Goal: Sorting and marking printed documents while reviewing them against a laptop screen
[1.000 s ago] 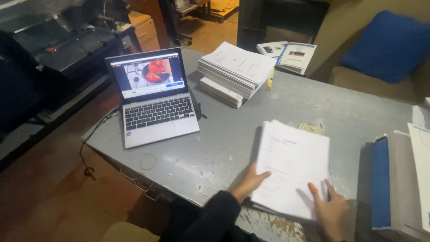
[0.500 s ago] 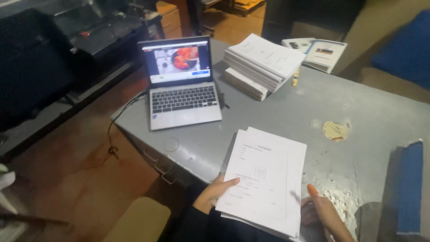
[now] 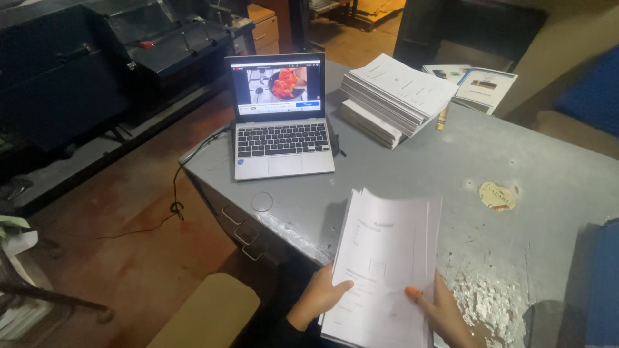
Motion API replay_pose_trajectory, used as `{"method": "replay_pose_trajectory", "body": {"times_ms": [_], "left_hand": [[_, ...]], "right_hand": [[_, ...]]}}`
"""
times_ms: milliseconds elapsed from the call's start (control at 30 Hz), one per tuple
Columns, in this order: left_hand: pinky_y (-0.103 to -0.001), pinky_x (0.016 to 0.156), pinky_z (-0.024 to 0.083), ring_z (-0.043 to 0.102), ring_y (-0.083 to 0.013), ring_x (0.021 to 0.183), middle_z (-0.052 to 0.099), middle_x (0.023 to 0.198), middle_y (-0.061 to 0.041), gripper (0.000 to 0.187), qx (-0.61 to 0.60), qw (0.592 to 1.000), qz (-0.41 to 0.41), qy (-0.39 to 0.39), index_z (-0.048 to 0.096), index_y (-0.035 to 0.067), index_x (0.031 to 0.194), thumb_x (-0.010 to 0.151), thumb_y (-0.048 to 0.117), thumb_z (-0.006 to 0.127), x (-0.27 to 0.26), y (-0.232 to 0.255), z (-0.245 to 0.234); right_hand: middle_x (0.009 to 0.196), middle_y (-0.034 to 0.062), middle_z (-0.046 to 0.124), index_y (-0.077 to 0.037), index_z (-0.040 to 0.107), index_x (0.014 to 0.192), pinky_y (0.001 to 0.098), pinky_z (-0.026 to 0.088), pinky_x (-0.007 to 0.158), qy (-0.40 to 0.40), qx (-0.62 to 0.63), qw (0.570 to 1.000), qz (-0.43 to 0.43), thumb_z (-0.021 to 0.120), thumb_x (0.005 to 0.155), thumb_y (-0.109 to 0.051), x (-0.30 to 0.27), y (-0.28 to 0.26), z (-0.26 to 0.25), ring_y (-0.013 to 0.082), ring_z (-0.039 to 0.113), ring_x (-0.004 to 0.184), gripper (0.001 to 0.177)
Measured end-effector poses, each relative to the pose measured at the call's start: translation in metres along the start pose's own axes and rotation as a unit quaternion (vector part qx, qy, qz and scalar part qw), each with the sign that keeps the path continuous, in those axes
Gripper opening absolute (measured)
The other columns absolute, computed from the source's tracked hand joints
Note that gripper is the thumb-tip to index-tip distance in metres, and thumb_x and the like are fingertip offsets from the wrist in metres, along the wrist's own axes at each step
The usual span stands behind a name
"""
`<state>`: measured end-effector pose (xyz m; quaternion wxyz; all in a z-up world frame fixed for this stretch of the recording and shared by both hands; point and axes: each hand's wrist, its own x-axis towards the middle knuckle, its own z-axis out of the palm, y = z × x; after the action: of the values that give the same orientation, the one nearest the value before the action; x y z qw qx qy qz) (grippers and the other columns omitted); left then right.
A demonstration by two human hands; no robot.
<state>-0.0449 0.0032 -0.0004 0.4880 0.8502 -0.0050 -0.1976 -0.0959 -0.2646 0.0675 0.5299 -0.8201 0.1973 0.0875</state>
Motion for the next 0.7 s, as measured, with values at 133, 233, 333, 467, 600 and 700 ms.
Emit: {"method": "replay_pose_trajectory", "body": {"times_ms": [133, 233, 333, 467, 600, 700], "left_hand": [[-0.033, 0.099, 0.054, 0.071, -0.0258, 0.118, 0.076, 0.124, -0.007, 0.053, -0.050, 0.992, 0.077, 0.087, 0.066, 0.016, 0.129, 0.081, 0.033, 0.078, 0.010, 0.018, 0.001], [-0.034, 0.096, 0.057, 0.075, -0.0262, 0.111, 0.078, 0.119, -0.011, 0.054, -0.123, 0.965, 0.159, 0.167, 0.065, 0.008, 0.132, 0.083, 0.028, 0.076, 0.002, 0.055, -0.008], [-0.033, 0.083, 0.055, 0.075, -0.0237, 0.097, 0.079, 0.101, -0.012, 0.035, -0.180, 0.919, 0.281, 0.208, 0.064, 0.008, 0.125, 0.093, 0.019, 0.071, 0.000, 0.085, -0.010], [-0.034, 0.071, 0.049, 0.058, -0.0170, 0.085, 0.067, 0.092, -0.005, 0.038, -0.257, 0.900, 0.312, 0.165, 0.066, 0.006, 0.114, 0.095, 0.038, 0.069, 0.022, 0.105, -0.012], [-0.033, 0.071, 0.056, 0.065, -0.0143, 0.082, 0.076, 0.091, -0.004, 0.028, -0.268, 0.906, 0.272, 0.183, 0.072, 0.006, 0.096, 0.075, 0.015, 0.089, 0.066, 0.083, 0.003], [-0.034, 0.092, 0.052, 0.065, -0.0219, 0.114, 0.071, 0.122, -0.007, 0.066, -0.228, 0.916, 0.299, 0.144, 0.060, 0.013, 0.133, 0.078, 0.038, 0.086, 0.019, 0.129, -0.032]], "right_hand": [[0.133, 0.0104, 0.069, -0.012, 0.049, 0.145, 0.0393, 0.053, 0.100, 0.079, -0.085, 0.988, -0.106, 0.072, 0.081, -0.038, 0.006, -0.007, -0.013, 0.0256, 0.068, 0.119, 0.073], [0.134, 0.0181, 0.062, -0.005, 0.042, 0.147, 0.0476, 0.056, 0.099, 0.119, 0.132, 0.980, -0.083, 0.074, 0.074, -0.020, -0.023, -0.062, -0.016, 0.0322, 0.062, 0.121, 0.082], [0.133, 0.0208, 0.057, 0.003, 0.046, 0.139, 0.0423, 0.043, 0.107, 0.239, 0.107, 0.926, -0.272, 0.065, 0.090, -0.020, -0.030, -0.076, -0.015, 0.0313, 0.054, 0.124, 0.058], [0.138, 0.0214, 0.052, 0.002, 0.038, 0.144, 0.0439, 0.042, 0.113, 0.221, 0.167, 0.887, -0.370, 0.064, 0.091, -0.010, -0.024, -0.086, -0.028, 0.0357, 0.052, 0.129, 0.060], [0.122, 0.0178, 0.058, 0.000, 0.048, 0.134, 0.0378, 0.056, 0.086, 0.227, 0.164, 0.911, -0.304, 0.071, 0.088, -0.010, 0.007, -0.047, -0.038, 0.0271, 0.060, 0.108, 0.053], [0.135, 0.0196, 0.057, 0.002, 0.044, 0.144, 0.0397, 0.049, 0.099, 0.268, 0.166, 0.904, -0.287, 0.077, 0.074, -0.016, -0.002, -0.051, -0.046, 0.0288, 0.056, 0.120, 0.079]]}}
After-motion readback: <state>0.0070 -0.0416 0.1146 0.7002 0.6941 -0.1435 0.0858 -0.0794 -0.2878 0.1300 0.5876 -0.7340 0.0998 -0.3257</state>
